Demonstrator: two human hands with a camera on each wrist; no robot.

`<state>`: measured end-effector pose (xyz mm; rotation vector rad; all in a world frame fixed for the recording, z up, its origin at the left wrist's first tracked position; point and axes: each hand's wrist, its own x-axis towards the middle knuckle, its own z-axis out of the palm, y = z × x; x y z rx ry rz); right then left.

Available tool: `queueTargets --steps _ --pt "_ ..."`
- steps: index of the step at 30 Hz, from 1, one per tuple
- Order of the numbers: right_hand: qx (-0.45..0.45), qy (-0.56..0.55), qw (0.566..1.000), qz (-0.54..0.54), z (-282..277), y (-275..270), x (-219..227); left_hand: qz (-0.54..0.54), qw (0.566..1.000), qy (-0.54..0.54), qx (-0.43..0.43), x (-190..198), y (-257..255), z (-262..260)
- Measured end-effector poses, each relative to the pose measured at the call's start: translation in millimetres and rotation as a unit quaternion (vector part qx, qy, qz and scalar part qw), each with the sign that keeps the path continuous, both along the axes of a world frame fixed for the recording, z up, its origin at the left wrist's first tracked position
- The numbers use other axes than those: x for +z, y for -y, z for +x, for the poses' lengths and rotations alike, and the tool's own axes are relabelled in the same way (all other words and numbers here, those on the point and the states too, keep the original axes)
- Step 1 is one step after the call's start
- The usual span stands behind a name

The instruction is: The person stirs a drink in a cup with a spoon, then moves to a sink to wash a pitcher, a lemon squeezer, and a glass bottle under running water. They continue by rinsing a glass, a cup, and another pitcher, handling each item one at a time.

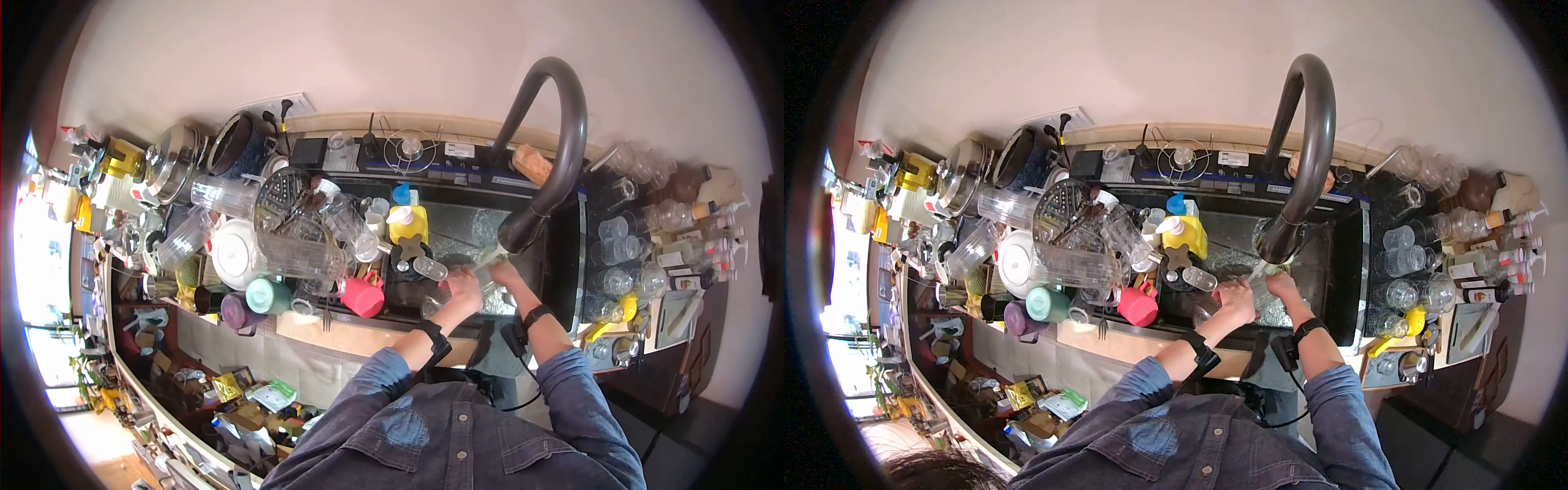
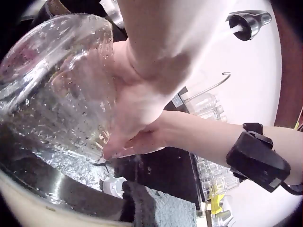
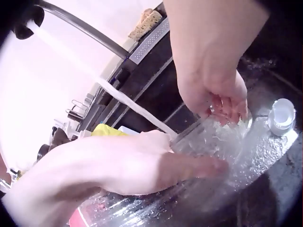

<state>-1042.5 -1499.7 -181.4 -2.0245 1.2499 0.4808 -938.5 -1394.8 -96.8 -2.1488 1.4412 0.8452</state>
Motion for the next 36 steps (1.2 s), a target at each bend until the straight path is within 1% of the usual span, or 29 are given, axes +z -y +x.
queueTargets --steps 1,2,4,5,7,8,9,11,12,13,14,15,16,18,21,22,23,24,25,26,27,28,29,30,32,33,34,35,36 --pt "-0.009 -0.006 1.000 0.027 0.7 0.8 11.7 0.010 1.000 -0.006 -0.004 0.4 1.7 -0.5" --pt "-0.039 -0.002 0.999 0.018 -1.2 1.5 13.4 0.020 1.000 -0.013 -0.009 0.7 2.7 -0.3" --pt "-0.097 0.006 0.995 -0.002 -10.2 6.1 16.6 -0.014 0.996 -0.087 0.016 3.6 4.5 6.5" --pt "-0.150 0.023 0.988 0.041 -15.4 15.0 20.0 -0.031 0.991 -0.124 0.028 6.7 3.5 11.1" --pt "-0.232 0.116 0.964 0.067 -24.0 25.0 29.4 -0.114 0.977 -0.170 0.059 9.9 -2.5 18.8" --pt "-0.272 0.161 0.946 0.080 -24.3 27.4 41.6 -0.155 0.966 -0.192 0.074 9.9 -4.9 21.5" --pt "-0.282 0.220 0.929 0.098 -23.3 30.9 53.3 -0.199 0.947 -0.238 0.091 4.5 -6.9 23.9" --pt "-0.233 0.220 0.947 -0.021 -10.9 15.9 101.3 -0.282 0.894 -0.326 0.122 -13.2 -8.6 24.7" --pt "-0.208 0.218 0.950 -0.080 -0.4 5.2 116.0 -0.321 0.868 -0.352 0.141 -8.7 -7.9 20.9" --pt "-0.156 0.223 0.940 -0.205 7.9 -10.0 119.3 -0.359 0.839 -0.377 0.158 0.5 -7.1 16.0" --pt "-0.121 0.173 0.944 -0.252 15.5 -18.5 111.1 -0.397 0.807 -0.400 0.175 6.0 -5.8 12.1" --pt "-0.098 0.155 0.954 -0.238 24.6 -32.2 126.7 -0.477 0.784 -0.375 0.133 5.1 -5.0 9.4" --pt "-0.107 0.164 0.946 -0.259 37.9 -46.5 148.2 -0.499 0.778 -0.357 0.135 3.6 -4.2 8.3" --pt "-0.065 0.143 0.963 -0.220 44.3 -52.0 129.5 -0.539 0.767 -0.320 0.140 -1.1 -7.5 7.9" --pt "-0.030 0.211 0.959 -0.186 55.6 -62.1 148.6 -0.596 0.743 -0.266 0.145 -19.4 -9.5 9.8" --pt "0.000 0.230 0.958 -0.172 52.8 -60.0 149.6 -0.616 0.733 -0.248 0.147 -31.1 -7.6 9.0" --pt "0.030 0.249 0.955 -0.158 49.5 -58.1 150.4 -0.555 0.669 -0.416 0.267 -77.2 -1.7 7.6" --pt "0.061 0.268 0.951 -0.142 46.3 -56.1 151.0 -0.491 0.554 -0.540 0.400 -122.4 4.0 6.2" --pt "0.092 0.296 0.938 -0.156 40.9 -54.4 162.8 -0.487 0.659 -0.446 0.359 -72.1 -7.5 14.4" --pt "0.095 0.325 0.918 -0.209 34.1 -49.5 162.7 -0.474 0.750 -0.342 0.310 -33.4 -15.2 20.1" --pt "0.100 0.352 0.894 -0.260 24.5 -43.0 162.3 -0.477 0.748 -0.342 0.309 -24.0 -16.7 19.9" --pt "0.105 0.377 0.866 -0.310 14.5 -37.2 161.6 -0.492 0.751 -0.335 0.285 -19.0 -16.6 19.0" --pt "0.055 0.377 0.875 -0.299 4.1 -34.8 162.2 -0.507 0.754 -0.327 0.260 -16.6 -16.4 18.6" --pt "-0.026 0.356 0.901 -0.247 -6.3 -32.6 160.8 -0.522 0.756 -0.319 0.235 -14.2 -16.1 19.1" --pt "-0.040 0.245 0.951 -0.184 -35.6 -15.2 123.9 -0.522 0.747 -0.338 0.237 -17.8 -16.3 18.8" --pt "0.007 0.146 0.978 -0.146 -47.3 -10.3 108.4 -0.522 0.741 -0.346 0.241 -19.0 -15.9 18.4" --pt "0.054 0.046 0.992 -0.106 -60.2 -5.5 88.3 -0.523 0.736 -0.354 0.245 -19.9 -14.7 18.0" --pt "0.141 -0.002 0.985 -0.097 -79.5 1.9 40.9 -0.524 0.735 -0.354 0.244 -20.1 -14.5 17.0" --pt "0.149 -0.049 0.988 0.003 -82.9 4.7 32.3 -0.525 0.735 -0.353 0.244 -20.3 -16.4 15.6"
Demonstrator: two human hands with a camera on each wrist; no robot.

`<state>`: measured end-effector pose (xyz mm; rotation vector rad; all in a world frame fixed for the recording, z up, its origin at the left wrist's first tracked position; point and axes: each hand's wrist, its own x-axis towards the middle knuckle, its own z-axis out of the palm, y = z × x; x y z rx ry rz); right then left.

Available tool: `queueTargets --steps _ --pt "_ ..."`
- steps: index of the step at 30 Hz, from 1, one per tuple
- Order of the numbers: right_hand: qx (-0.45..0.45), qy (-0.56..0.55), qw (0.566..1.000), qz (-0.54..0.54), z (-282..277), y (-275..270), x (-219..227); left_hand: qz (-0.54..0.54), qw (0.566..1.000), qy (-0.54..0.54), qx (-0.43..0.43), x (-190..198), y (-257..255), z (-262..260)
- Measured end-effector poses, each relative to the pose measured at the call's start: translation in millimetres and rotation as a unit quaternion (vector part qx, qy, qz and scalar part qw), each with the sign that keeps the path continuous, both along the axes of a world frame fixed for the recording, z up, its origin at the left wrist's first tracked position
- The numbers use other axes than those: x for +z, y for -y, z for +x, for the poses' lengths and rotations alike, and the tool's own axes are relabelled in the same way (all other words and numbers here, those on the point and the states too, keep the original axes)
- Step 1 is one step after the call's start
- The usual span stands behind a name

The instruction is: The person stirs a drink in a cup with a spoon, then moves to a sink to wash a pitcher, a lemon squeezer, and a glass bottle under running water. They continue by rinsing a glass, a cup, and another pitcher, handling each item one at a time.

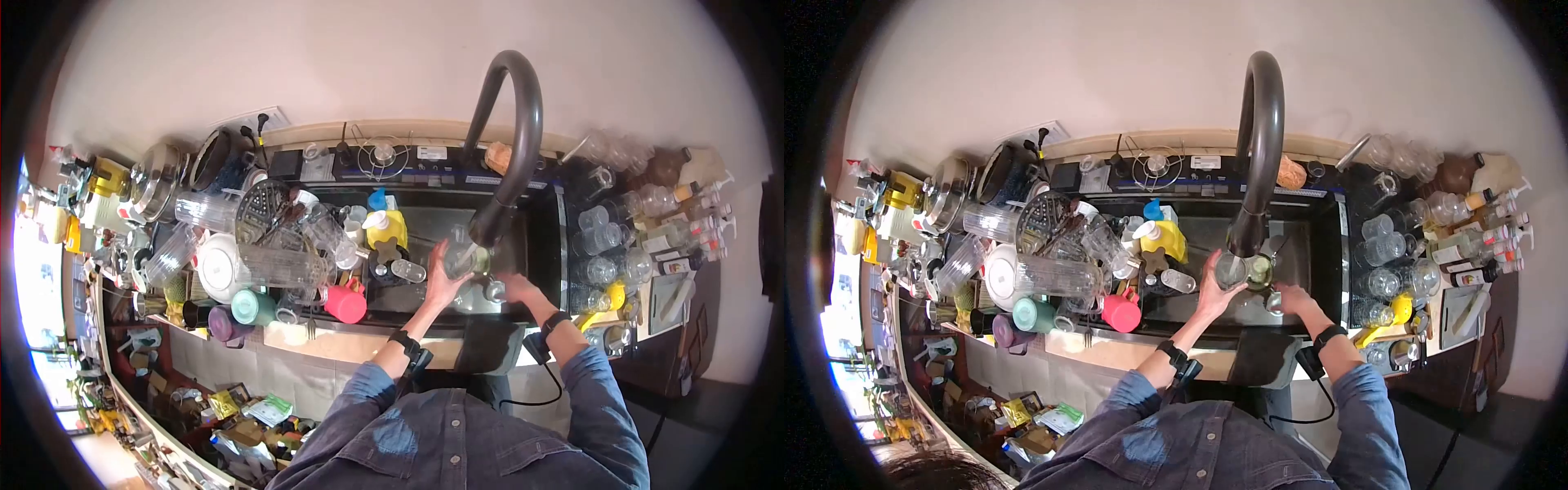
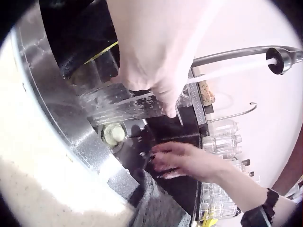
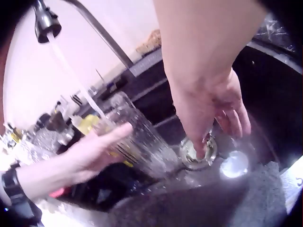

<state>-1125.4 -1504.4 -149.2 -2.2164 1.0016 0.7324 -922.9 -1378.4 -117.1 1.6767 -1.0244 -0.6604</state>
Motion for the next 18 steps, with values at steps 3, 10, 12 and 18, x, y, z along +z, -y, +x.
queueTargets --steps 3,10,12,18 --pt "0.036 -0.095 0.994 0.033 5.9 -3.9 -26.5 0.009 0.999 -0.015 0.036 -5.9 1.8 5.0" --pt "0.037 -0.080 0.996 -0.018 -6.1 -6.6 -95.3 0.059 0.986 -0.088 0.126 -5.9 3.7 -2.4" --pt "0.046 -0.085 0.995 -0.026 -8.5 -4.3 -96.5 0.055 0.985 -0.108 0.126 -2.0 5.7 -2.5" --pt "0.079 -0.102 0.989 -0.070 -10.1 5.8 -78.7 0.024 0.995 -0.033 0.088 -12.4 7.3 8.6"
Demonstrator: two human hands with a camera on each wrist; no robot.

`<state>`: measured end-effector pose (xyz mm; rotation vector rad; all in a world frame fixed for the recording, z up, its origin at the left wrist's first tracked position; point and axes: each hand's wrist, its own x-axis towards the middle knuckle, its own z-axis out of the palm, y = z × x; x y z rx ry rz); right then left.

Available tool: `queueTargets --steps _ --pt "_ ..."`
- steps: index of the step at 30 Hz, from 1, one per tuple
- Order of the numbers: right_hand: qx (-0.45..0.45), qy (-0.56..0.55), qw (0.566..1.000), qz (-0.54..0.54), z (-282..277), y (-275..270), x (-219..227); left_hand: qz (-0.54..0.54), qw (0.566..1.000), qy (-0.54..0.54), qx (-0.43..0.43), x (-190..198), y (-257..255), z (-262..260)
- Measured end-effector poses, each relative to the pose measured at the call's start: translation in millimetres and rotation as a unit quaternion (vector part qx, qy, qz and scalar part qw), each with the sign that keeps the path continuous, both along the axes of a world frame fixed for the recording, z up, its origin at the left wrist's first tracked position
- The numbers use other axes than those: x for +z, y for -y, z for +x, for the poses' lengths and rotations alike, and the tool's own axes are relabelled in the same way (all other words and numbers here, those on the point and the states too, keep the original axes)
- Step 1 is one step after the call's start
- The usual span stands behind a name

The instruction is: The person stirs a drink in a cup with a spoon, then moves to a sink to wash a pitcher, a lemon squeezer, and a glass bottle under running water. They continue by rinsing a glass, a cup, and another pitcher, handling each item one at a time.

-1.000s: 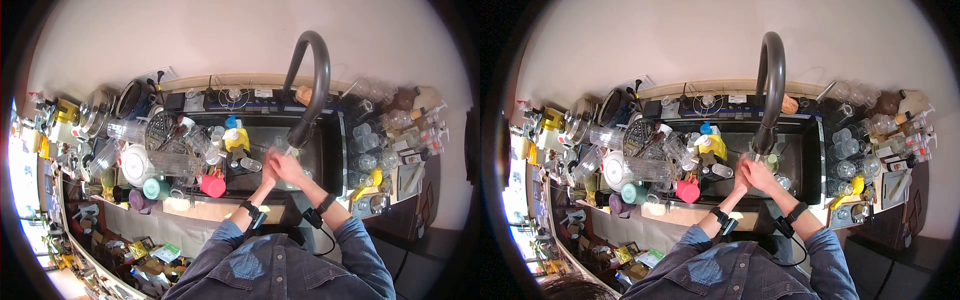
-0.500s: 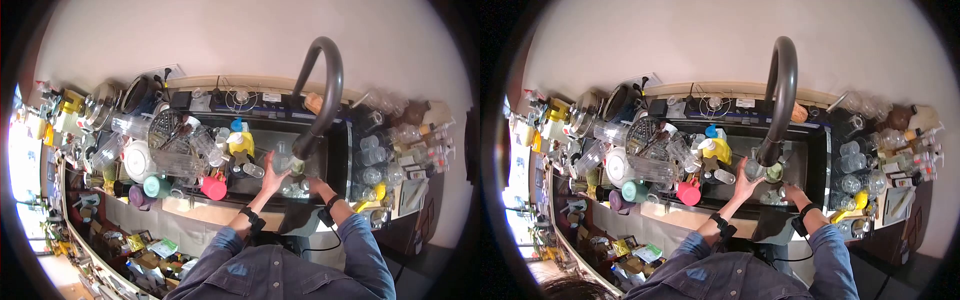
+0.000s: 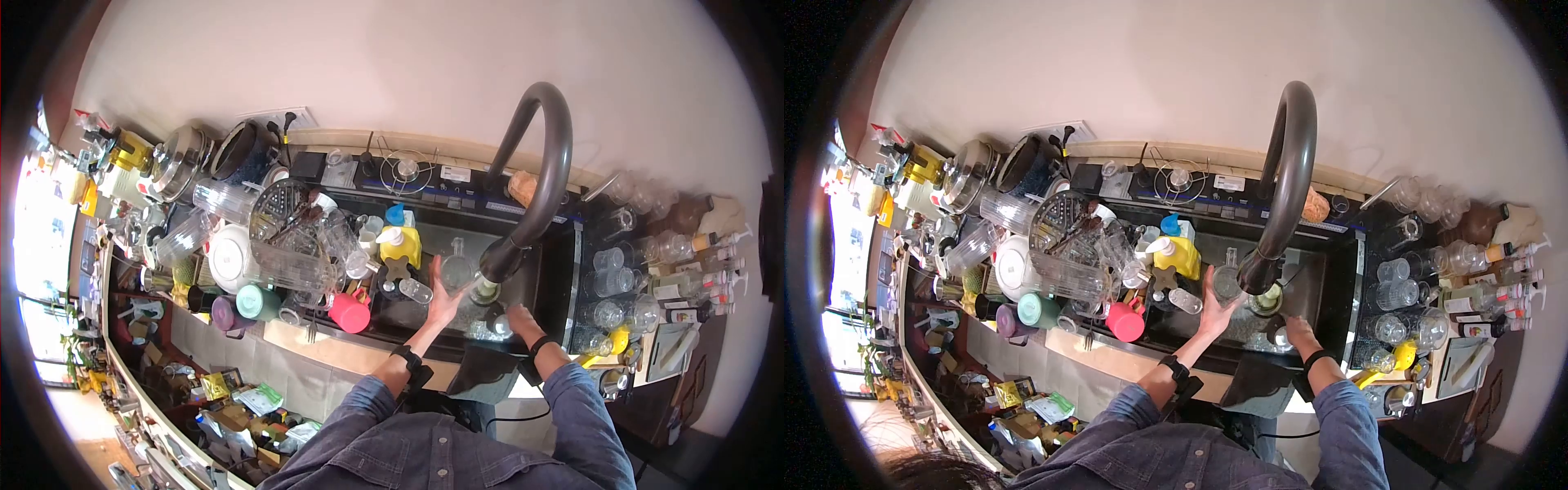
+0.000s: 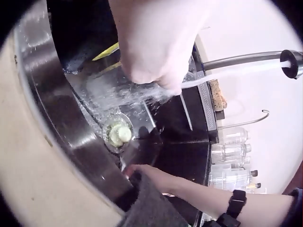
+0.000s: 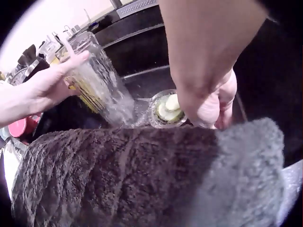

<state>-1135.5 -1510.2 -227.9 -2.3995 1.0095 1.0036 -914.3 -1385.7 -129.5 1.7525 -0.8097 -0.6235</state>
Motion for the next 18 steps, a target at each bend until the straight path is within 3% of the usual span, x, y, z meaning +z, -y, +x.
queueTargets --steps 3,5,8,9,12,13,15,16,18 --pt "-0.093 0.048 0.993 -0.057 20.5 0.1 56.6 -0.005 1.000 0.000 0.027 -2.8 -2.1 -3.3" --pt "-0.089 0.141 0.977 -0.133 30.3 -0.5 82.8 0.012 0.997 -0.018 0.079 3.2 0.9 -10.9" --pt "-0.212 0.255 0.932 -0.145 54.6 -5.6 143.1 0.214 0.957 -0.130 0.146 29.3 2.4 -18.7" --pt "-0.232 0.284 0.920 -0.137 59.9 -9.3 159.2 0.216 0.960 -0.085 0.155 3.0 4.2 -21.5" --pt "-0.280 0.357 0.883 -0.117 72.3 -22.8 188.9 0.193 0.921 -0.291 0.173 -5.8 10.8 -26.3" --pt "-0.292 0.372 0.874 -0.113 75.4 -27.5 192.9 0.185 0.889 -0.396 0.135 -2.6 11.0 -29.2" --pt "-0.311 0.411 0.850 -0.103 79.3 -36.2 194.9 0.165 0.789 -0.589 0.054 3.5 12.1 -34.0" --pt "-0.368 0.414 0.832 -0.029 82.2 -39.6 201.8 0.152 0.724 -0.673 0.013 7.8 13.1 -34.4" --pt "-0.470 0.409 0.772 0.124 87.8 -46.9 217.8 0.060 0.761 -0.643 0.069 64.2 18.9 -41.6"
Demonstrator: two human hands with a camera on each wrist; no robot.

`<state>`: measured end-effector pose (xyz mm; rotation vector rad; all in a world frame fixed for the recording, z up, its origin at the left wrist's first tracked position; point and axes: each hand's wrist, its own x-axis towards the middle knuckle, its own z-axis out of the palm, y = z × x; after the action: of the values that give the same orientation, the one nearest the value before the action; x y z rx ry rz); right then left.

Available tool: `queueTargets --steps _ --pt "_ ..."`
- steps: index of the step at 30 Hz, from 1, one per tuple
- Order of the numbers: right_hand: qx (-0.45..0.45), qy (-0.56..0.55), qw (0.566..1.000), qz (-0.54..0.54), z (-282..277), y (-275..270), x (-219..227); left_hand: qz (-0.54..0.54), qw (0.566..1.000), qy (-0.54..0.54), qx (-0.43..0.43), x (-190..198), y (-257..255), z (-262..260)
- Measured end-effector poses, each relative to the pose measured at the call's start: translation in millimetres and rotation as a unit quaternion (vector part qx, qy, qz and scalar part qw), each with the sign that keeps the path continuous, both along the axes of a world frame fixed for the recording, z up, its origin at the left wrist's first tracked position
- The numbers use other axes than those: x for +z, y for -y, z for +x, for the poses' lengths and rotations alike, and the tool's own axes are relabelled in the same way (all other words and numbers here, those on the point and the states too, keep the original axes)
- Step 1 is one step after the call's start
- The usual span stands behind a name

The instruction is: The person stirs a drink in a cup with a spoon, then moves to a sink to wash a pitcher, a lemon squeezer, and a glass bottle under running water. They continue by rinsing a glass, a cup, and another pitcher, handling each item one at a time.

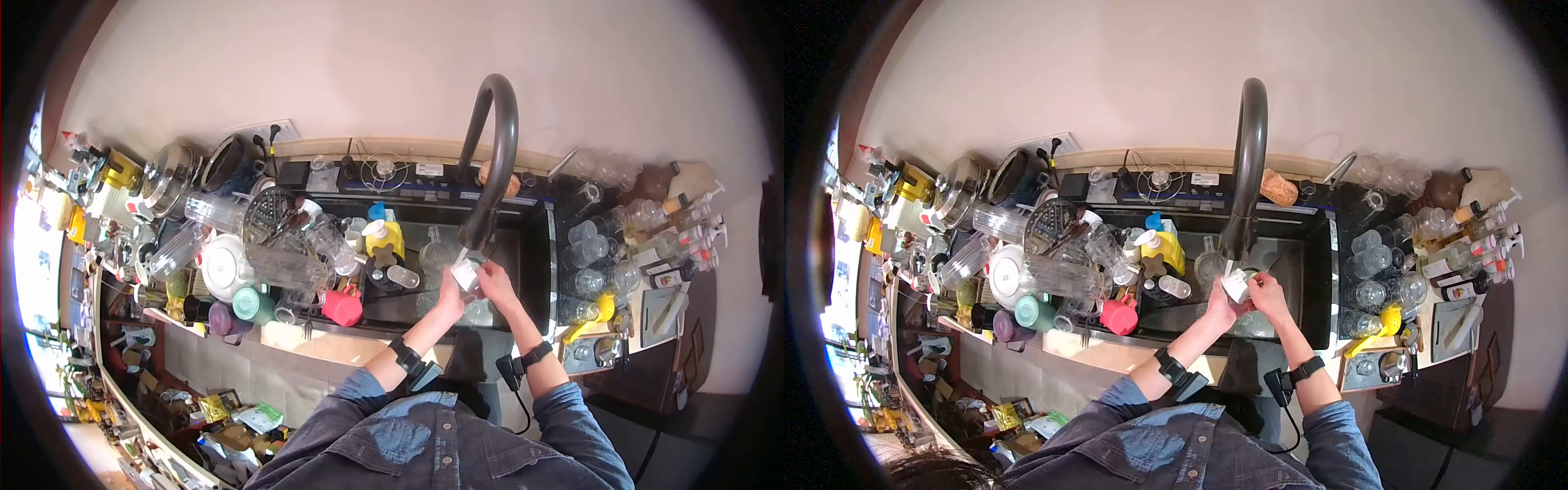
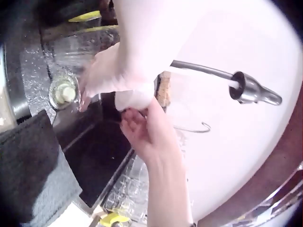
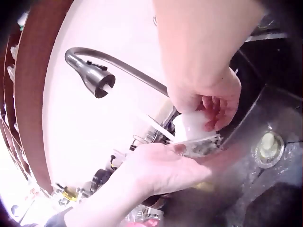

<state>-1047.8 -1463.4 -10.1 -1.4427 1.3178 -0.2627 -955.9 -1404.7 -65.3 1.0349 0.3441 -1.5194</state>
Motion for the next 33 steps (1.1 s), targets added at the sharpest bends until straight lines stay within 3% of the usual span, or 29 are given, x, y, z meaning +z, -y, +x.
queueTargets --steps 2,4,5,6,7,10,11,15,18,21,24,25,27,29,32,33 --pt "-0.001 0.026 0.999 0.030 1.0 -3.5 -10.2 -0.034 0.997 0.020 0.069 19.5 3.4 3.1" --pt "-0.015 0.061 0.997 0.046 -0.3 -8.1 -12.8 -0.044 0.993 0.094 0.049 3.1 9.1 9.5" --pt "-0.020 0.046 0.991 -0.122 0.3 -11.2 -15.2 -0.050 0.986 0.147 0.062 1.2 14.4 7.0" --pt "-0.025 0.031 0.957 -0.288 2.9 -14.7 -18.5 -0.056 0.975 0.201 0.074 -1.0 19.6 6.2" --pt "-0.031 0.015 0.896 -0.443 8.5 -19.3 -13.7 -0.040 0.974 0.212 0.069 9.9 20.5 9.4" --pt "0.019 0.086 0.925 -0.369 22.5 -27.4 9.8 -0.075 0.968 0.224 0.085 8.2 29.6 10.9" --pt "-0.003 0.095 0.966 -0.240 26.2 -30.3 17.5 -0.061 0.973 0.208 0.083 16.9 30.0 6.9" --pt "-0.044 0.046 0.965 -0.253 35.7 -14.5 1.5 -0.023 0.949 0.293 0.113 38.9 31.0 -6.0" --pt "-0.029 0.057 0.973 -0.220 37.1 -5.9 -3.7 -0.003 0.930 0.359 0.078 13.9 33.6 1.2" --pt "-0.027 0.104 0.969 -0.222 35.6 -8.5 -9.6 -0.006 0.906 0.419 0.064 24.9 27.3 5.7" --pt "-0.032 0.097 0.968 -0.231 35.4 -28.3 4.7 -0.042 0.915 0.396 0.069 2.1 34.6 13.9" --pt "-0.032 0.039 0.976 -0.212 33.2 -24.8 1.9 -0.052 0.918 0.386 0.068 -3.8 33.9 11.8" --pt "-0.111 0.144 0.975 -0.129 32.7 -17.3 -18.7 -0.063 0.855 0.514 -0.015 5.9 35.6 8.3" --pt "-0.156 0.221 0.962 -0.033 27.4 -6.0 -26.6 -0.082 0.762 0.638 -0.069 14.1 36.5 5.3" --pt "-0.129 0.264 0.956 -0.016 17.8 7.2 -21.1 -0.064 0.764 0.611 -0.197 49.0 34.6 16.1" --pt "-0.139 0.207 0.967 -0.060 15.7 18.3 -47.9 -0.059 0.824 0.523 -0.209 37.7 37.7 22.0"
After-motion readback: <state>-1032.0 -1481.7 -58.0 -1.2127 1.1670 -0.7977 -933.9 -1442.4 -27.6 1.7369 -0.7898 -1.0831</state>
